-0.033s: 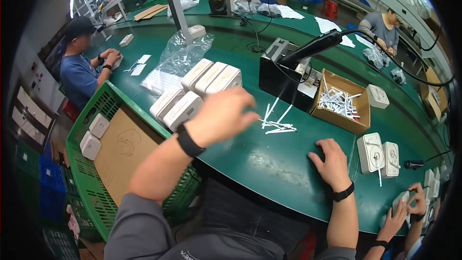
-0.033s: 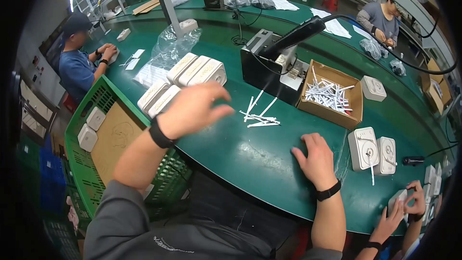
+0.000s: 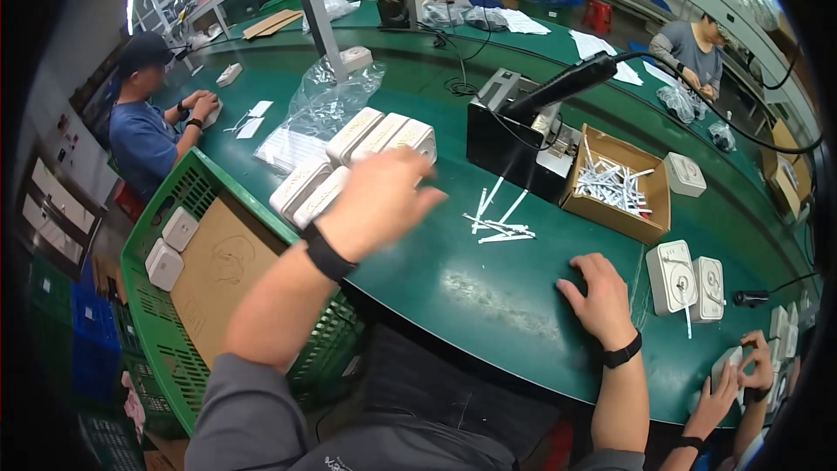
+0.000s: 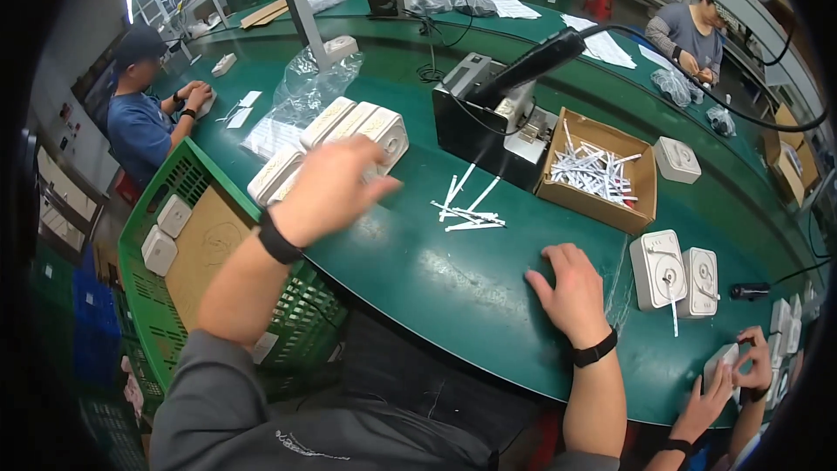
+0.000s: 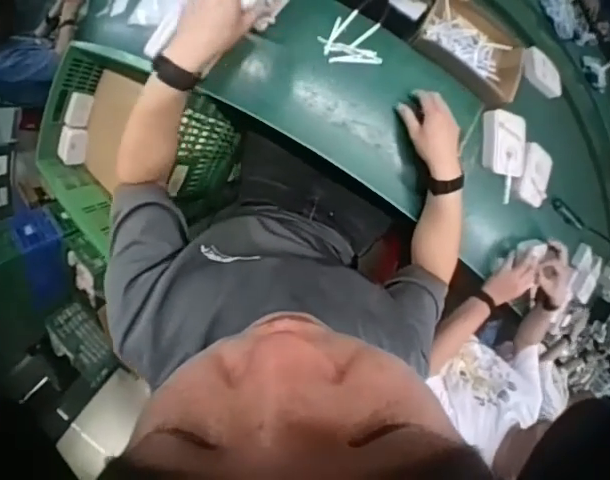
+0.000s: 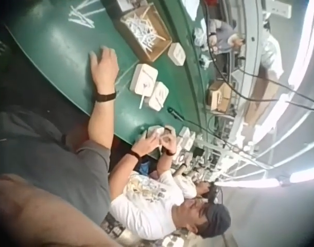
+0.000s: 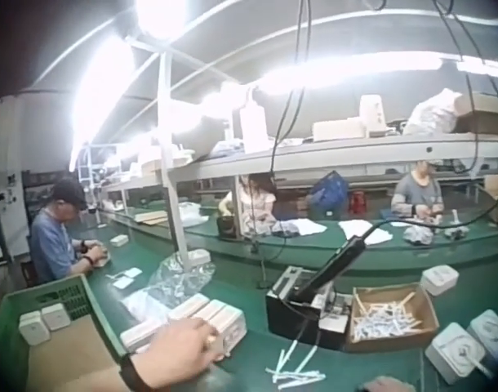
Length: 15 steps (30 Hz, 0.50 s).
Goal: The person moves a white plastic housing from a green crate to the table, picks up a white strip, and presses it into the housing by hand. They then place the housing aside on the table and repeat the process with another housing and strip.
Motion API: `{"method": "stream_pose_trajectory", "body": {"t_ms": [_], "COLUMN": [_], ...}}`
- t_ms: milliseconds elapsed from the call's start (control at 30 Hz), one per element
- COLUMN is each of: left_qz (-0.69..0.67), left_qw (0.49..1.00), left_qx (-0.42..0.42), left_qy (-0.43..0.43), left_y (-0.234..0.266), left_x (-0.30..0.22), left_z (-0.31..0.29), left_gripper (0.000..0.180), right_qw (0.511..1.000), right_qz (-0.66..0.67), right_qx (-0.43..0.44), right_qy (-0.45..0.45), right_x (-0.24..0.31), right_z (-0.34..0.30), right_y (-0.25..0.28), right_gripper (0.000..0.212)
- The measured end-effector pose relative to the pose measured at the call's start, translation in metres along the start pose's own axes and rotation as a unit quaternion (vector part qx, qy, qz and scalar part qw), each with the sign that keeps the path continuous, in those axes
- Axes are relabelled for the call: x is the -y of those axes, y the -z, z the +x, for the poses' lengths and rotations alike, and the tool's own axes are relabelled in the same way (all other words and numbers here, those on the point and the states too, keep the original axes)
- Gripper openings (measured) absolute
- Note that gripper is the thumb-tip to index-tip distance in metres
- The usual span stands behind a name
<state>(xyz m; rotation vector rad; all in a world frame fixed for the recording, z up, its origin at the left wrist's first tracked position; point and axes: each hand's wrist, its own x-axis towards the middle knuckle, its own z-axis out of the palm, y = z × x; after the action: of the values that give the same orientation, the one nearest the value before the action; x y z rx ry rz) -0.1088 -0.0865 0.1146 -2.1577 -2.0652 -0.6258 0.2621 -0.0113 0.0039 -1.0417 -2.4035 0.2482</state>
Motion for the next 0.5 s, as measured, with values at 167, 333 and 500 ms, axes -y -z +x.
{"method": "stream_pose_trajectory", "body": {"t_ms": [167,333,500], "left_qz": [0.198,0.210,0.163], "left_qw": [0.967,0.950,0.986], "left_qx": [0.025,0.102,-0.002], "left_qy": [0.158,0.205,-0.018], "left_y": [0.032,0.019,0.023], "left_x": [0.072,0.085,0.018], "left_z": [-0.032,-0.067,-0.086], "left_gripper": [0.054,0.060,0.058], "right_qw": [0.985,0.996,0.993], "right_qz": [0.130,0.076,0.083], "right_qx": [0.052,0.007,0.013], "right_qy": [-0.103,-0.056,-0.078], "right_x": [-0.003,-0.009,-0.014], "right_z": [-0.003,-0.007,-0.007], "right_y": [0.014,0.010,0.006], "right_gripper": [0.032,0.031,0.030]}}
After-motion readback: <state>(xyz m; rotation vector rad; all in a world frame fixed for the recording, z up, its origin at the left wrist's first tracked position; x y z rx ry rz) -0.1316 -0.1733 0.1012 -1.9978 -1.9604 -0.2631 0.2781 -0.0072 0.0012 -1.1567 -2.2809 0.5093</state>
